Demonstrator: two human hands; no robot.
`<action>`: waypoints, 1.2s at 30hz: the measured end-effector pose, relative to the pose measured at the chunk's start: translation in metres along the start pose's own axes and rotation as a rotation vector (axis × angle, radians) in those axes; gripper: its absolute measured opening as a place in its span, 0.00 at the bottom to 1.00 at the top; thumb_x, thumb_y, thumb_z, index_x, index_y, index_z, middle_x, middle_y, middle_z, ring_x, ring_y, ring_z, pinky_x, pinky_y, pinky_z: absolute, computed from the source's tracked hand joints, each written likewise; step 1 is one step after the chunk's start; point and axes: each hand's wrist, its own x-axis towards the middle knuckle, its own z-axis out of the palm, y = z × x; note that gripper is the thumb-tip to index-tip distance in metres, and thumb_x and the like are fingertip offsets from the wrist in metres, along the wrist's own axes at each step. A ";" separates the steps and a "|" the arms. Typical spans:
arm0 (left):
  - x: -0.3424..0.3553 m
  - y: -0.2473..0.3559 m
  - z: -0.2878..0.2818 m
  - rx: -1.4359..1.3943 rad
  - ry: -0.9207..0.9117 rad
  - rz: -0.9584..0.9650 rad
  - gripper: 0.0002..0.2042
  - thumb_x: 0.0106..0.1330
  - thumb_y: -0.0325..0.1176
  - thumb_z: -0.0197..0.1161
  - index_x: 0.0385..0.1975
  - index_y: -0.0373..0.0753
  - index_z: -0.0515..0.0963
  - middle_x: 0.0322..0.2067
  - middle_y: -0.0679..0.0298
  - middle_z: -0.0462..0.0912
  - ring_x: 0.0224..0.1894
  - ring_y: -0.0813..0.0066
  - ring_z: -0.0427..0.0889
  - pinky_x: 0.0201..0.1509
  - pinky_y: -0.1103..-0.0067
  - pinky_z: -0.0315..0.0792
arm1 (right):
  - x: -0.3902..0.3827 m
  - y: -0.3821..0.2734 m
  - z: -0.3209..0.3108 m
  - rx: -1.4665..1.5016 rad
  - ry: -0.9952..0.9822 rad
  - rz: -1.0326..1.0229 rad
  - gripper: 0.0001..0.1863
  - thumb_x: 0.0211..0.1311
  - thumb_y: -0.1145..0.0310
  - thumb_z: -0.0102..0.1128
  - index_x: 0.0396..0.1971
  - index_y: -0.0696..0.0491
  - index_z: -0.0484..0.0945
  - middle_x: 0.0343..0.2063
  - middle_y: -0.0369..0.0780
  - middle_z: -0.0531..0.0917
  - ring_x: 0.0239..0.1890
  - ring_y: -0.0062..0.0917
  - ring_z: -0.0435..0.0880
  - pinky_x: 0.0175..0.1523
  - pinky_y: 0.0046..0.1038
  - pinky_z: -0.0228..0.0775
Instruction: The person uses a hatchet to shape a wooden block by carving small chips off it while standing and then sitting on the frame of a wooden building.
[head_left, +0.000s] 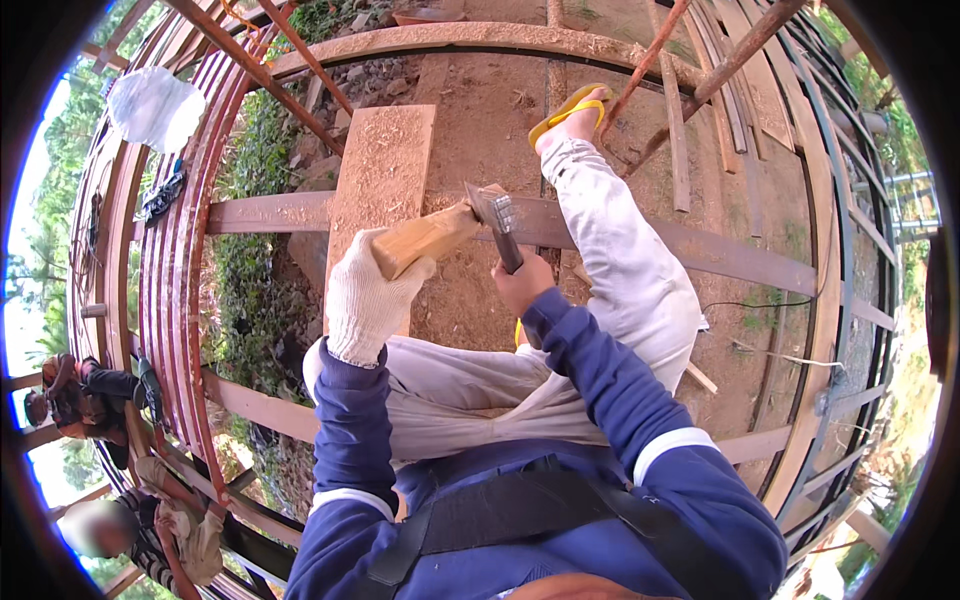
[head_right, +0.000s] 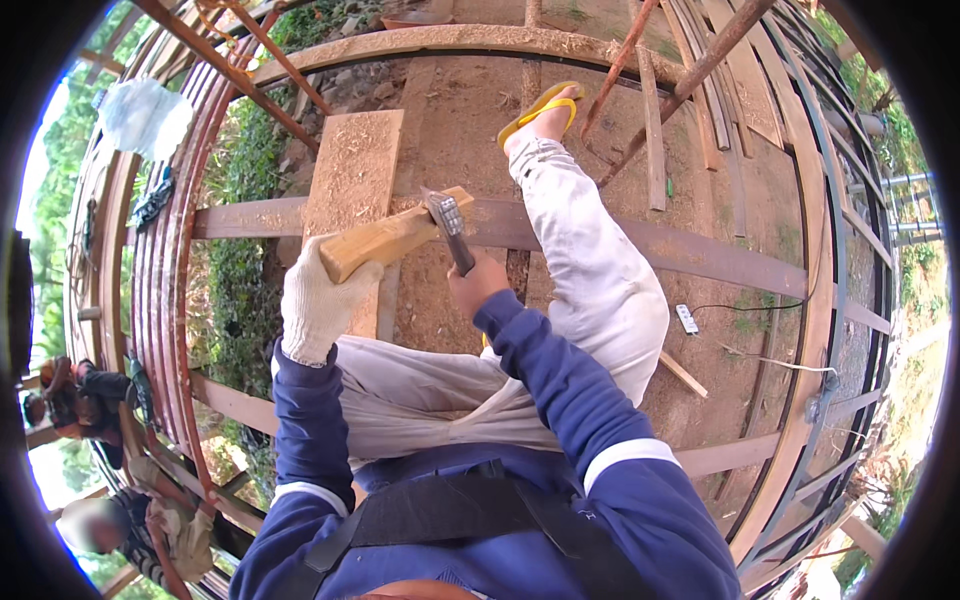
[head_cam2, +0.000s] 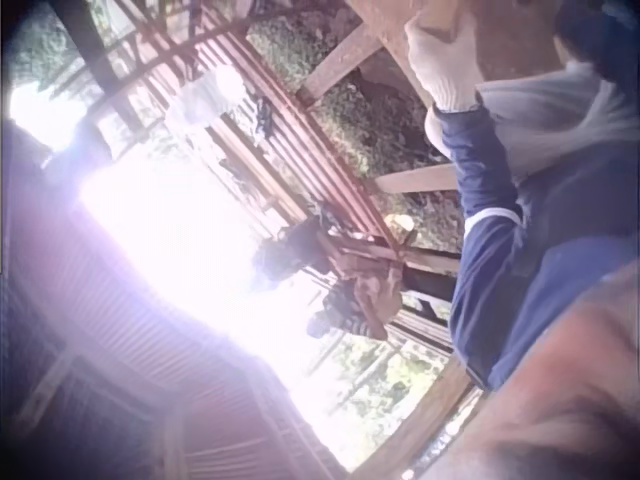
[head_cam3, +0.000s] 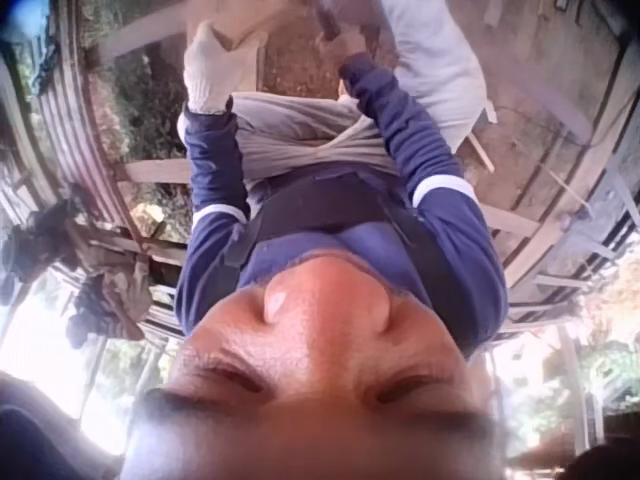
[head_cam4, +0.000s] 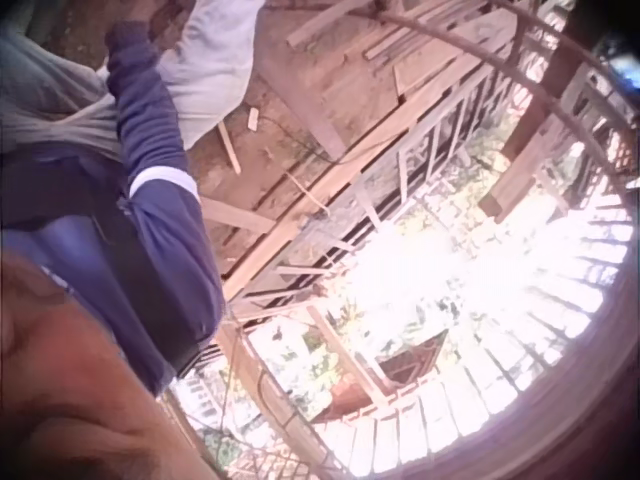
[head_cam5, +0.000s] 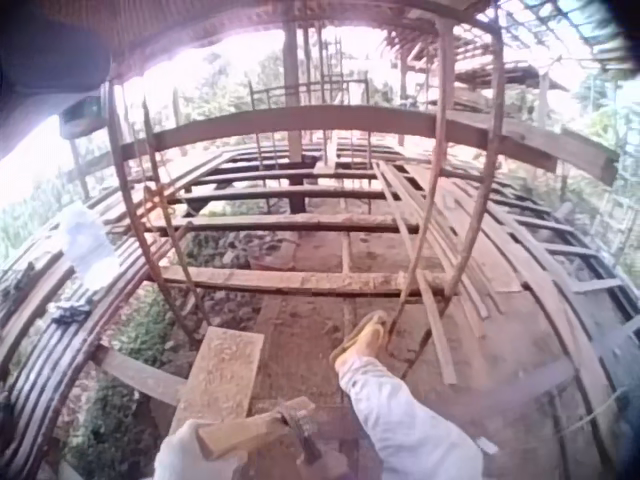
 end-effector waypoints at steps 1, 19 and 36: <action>-0.002 -0.002 -0.001 -0.023 -0.006 -0.007 0.27 0.53 0.43 0.79 0.49 0.35 0.79 0.38 0.50 0.89 0.42 0.54 0.89 0.48 0.67 0.80 | -0.001 -0.004 -0.003 0.004 0.000 0.004 0.11 0.59 0.62 0.69 0.31 0.55 0.82 0.22 0.50 0.82 0.27 0.33 0.86 0.36 0.37 0.75; 0.005 0.015 0.003 0.054 0.038 0.017 0.28 0.54 0.45 0.79 0.48 0.33 0.79 0.35 0.49 0.88 0.40 0.53 0.89 0.44 0.67 0.81 | 0.002 -0.008 -0.012 0.032 -0.053 0.029 0.10 0.61 0.65 0.66 0.34 0.57 0.81 0.24 0.47 0.85 0.29 0.33 0.88 0.38 0.35 0.78; -0.006 -0.045 0.015 -0.668 0.027 -0.294 0.14 0.67 0.35 0.70 0.47 0.33 0.82 0.38 0.68 0.86 0.37 0.83 0.83 0.40 0.82 0.78 | -0.005 -0.021 -0.042 0.271 0.144 -0.154 0.08 0.60 0.69 0.69 0.32 0.56 0.78 0.22 0.43 0.81 0.26 0.36 0.81 0.37 0.35 0.74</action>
